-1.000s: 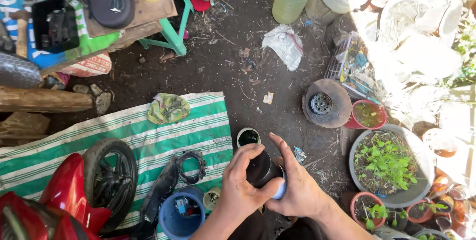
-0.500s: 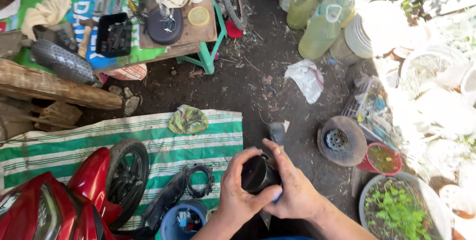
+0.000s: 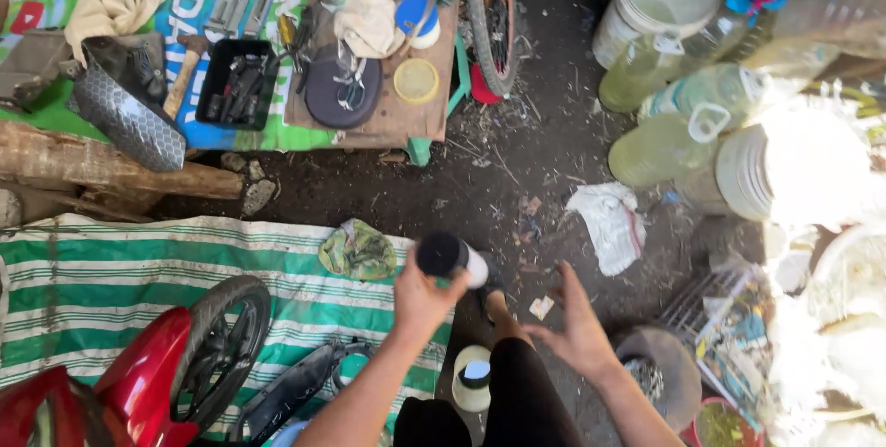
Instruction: Spray painting a motorcycle part and cleaning the engine area with a cloth.
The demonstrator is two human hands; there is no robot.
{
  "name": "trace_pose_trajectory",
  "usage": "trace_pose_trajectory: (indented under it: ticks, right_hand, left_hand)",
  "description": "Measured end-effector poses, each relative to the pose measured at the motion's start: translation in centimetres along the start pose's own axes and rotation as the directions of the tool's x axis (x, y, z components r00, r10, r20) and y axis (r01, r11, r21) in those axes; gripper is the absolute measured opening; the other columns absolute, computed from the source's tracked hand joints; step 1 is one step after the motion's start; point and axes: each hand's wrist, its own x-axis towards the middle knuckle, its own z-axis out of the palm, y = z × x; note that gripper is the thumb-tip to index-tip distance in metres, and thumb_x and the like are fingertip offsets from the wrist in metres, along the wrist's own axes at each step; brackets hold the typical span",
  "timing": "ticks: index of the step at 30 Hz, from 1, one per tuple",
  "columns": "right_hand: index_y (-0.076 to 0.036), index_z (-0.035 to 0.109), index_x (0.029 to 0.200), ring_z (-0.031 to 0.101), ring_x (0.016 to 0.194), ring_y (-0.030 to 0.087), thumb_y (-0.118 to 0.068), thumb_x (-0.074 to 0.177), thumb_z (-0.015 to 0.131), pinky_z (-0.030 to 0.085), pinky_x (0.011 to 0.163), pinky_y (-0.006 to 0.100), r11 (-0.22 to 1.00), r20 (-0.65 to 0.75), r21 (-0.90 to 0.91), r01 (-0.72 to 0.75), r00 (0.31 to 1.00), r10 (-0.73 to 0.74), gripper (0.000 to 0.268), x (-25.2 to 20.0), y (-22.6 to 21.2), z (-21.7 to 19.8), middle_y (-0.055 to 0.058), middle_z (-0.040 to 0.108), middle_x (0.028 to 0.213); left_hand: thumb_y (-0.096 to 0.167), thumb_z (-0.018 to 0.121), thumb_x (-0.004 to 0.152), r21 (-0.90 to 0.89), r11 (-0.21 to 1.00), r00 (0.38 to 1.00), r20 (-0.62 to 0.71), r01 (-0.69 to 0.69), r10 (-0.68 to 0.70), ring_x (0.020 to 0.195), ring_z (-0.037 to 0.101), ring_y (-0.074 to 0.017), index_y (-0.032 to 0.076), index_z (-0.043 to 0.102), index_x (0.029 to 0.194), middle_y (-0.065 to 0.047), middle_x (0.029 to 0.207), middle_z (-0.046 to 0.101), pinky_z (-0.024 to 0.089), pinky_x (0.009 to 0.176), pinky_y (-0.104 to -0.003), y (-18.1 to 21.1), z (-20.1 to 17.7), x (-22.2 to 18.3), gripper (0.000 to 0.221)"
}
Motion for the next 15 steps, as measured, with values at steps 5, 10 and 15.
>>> trace_pose_trajectory:
  ticks: [5,10,15]
  right_hand:
    - [-0.013,0.023,0.177,0.053,0.154,0.034,-0.051,0.084,0.087,0.052,0.12,0.048,0.898,0.04,-0.236,-0.372,0.919,0.392,0.12,2.1,20.1,-4.8,0.018,0.047,0.171]
    - [-0.031,0.031,0.178,0.058,0.16,0.023,-0.044,0.091,0.094,0.053,0.127,0.039,0.641,0.169,-0.389,-0.662,0.633,0.756,0.108,2.1,28.3,-7.4,0.012,0.061,0.169]
    - [-0.061,0.057,0.149,0.063,0.145,-0.012,-0.093,0.085,0.061,0.03,0.136,0.024,0.372,0.098,-0.859,-0.351,0.601,0.793,0.072,3.8,26.3,-7.5,-0.043,0.076,0.137]
  left_hand:
    - [0.029,0.096,0.08,0.134,0.991,0.962,-0.273,0.01,0.027,0.081,0.08,-0.0198,0.006,0.062,0.144,-0.012,0.114,0.085,0.067,0.076,-0.034,0.1,0.9,19.0,0.077]
    - [0.031,0.1,0.076,0.223,0.973,0.91,-0.413,0.059,0.039,0.11,0.082,-0.0389,0.007,0.06,0.142,-0.019,0.123,0.083,0.063,0.102,-0.052,-2.1,0.9,32.6,0.081]
    - [0.039,0.1,0.075,0.224,0.946,0.866,-0.491,0.233,-0.097,0.115,0.078,-0.0472,0.007,0.052,0.155,-0.023,0.124,0.081,0.063,0.098,-0.059,-5.1,1.7,39.0,0.098]
